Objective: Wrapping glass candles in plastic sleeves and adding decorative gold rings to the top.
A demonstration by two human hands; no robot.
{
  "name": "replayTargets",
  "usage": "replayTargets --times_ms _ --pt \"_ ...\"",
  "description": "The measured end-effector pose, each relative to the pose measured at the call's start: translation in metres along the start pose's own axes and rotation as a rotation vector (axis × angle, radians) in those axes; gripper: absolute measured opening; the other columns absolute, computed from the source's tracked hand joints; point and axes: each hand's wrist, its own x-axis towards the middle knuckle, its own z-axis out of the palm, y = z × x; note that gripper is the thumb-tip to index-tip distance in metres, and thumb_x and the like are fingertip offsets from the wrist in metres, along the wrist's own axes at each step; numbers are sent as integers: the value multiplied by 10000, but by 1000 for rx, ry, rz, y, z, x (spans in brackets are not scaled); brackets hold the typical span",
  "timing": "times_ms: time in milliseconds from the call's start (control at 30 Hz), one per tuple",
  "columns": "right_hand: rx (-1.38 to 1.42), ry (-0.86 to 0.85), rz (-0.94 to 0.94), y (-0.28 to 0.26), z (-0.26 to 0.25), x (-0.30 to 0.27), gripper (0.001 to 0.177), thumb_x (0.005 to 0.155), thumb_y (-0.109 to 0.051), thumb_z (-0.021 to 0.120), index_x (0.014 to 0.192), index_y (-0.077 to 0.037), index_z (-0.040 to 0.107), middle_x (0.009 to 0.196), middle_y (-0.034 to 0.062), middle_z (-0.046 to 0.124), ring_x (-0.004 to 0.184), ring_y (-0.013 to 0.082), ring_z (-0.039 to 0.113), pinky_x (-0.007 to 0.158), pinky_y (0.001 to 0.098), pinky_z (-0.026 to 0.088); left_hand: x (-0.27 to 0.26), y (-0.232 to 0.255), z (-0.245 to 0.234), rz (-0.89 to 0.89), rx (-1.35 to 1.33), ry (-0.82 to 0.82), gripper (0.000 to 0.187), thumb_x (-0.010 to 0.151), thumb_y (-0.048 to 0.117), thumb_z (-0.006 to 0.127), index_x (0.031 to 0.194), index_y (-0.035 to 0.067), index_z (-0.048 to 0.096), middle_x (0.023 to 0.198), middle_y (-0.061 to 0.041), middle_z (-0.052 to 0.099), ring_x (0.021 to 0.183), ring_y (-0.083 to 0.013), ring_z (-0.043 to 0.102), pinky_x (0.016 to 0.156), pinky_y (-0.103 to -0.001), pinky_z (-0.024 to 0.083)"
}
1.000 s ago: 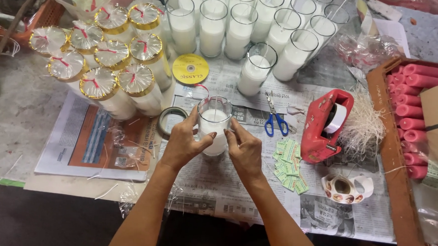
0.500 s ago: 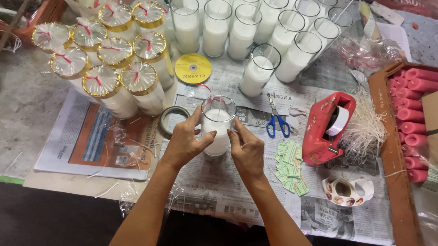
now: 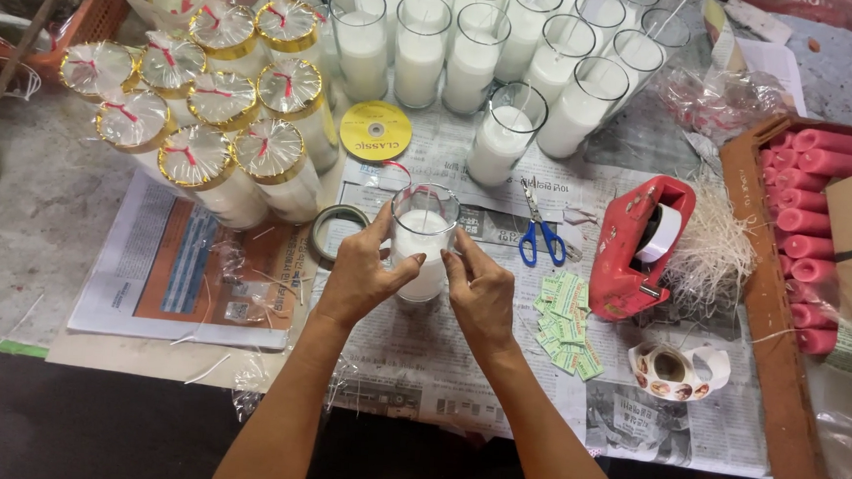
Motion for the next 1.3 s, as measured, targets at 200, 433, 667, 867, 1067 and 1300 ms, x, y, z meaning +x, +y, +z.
replayTargets --times_ms 200,433,667,867,1067,1300 --pt "11 -8 0 4 -1 0 411 943 -141 717 1329 -12 661 1115 328 709 1022 413 707 813 424 637 -2 5 -7 14 -22 -40 818 727 133 705 1478 -64 449 1266 -308 650 1172 -418 640 825 -415 635" --pt "51 -12 -49 2 -4 -13 429 934 -78 704 1357 -33 647 1160 285 722 1040 381 724 810 411 648 -26 -12 3 21 -13 -6 779 728 -54 480 1505 -23 440 1282 -300 653 1208 -423 618 870 -458 624" --pt "124 -6 -65 21 -10 -31 450 948 -22 660 1395 -48 621 1268 196 713 1105 316 712 837 379 650 -57 -16 24 63 -66 56 808 738 -111 443 1534 28 435 1447 -261 552 1317 -407 543 936 -406 587" --pt "170 -18 23 48 -16 -40 399 973 -21 619 1370 -60 647 1258 194 718 1129 326 697 895 422 624 -70 -27 27 7 -40 75 751 787 -107 465 1527 23 440 1456 -273 526 1317 -430 532 964 -432 580" --pt "-55 -11 -43 77 -19 -51 346 960 -44 638 1299 -60 705 1202 189 739 1176 361 669 977 444 563 -92 -72 20 -59 64 243 174 909 109 649 1032 111 772 1179 -104 733 1094 -276 710 826 -312 607" --pt "-577 -106 -345 138 22 -69 496 896 -92 661 1387 -73 593 1388 171 592 1361 452 477 1190 538 339 -94 -67 32 -126 7 239 559 843 234 810 1350 73 637 1266 -188 682 1149 -348 679 854 -415 608"
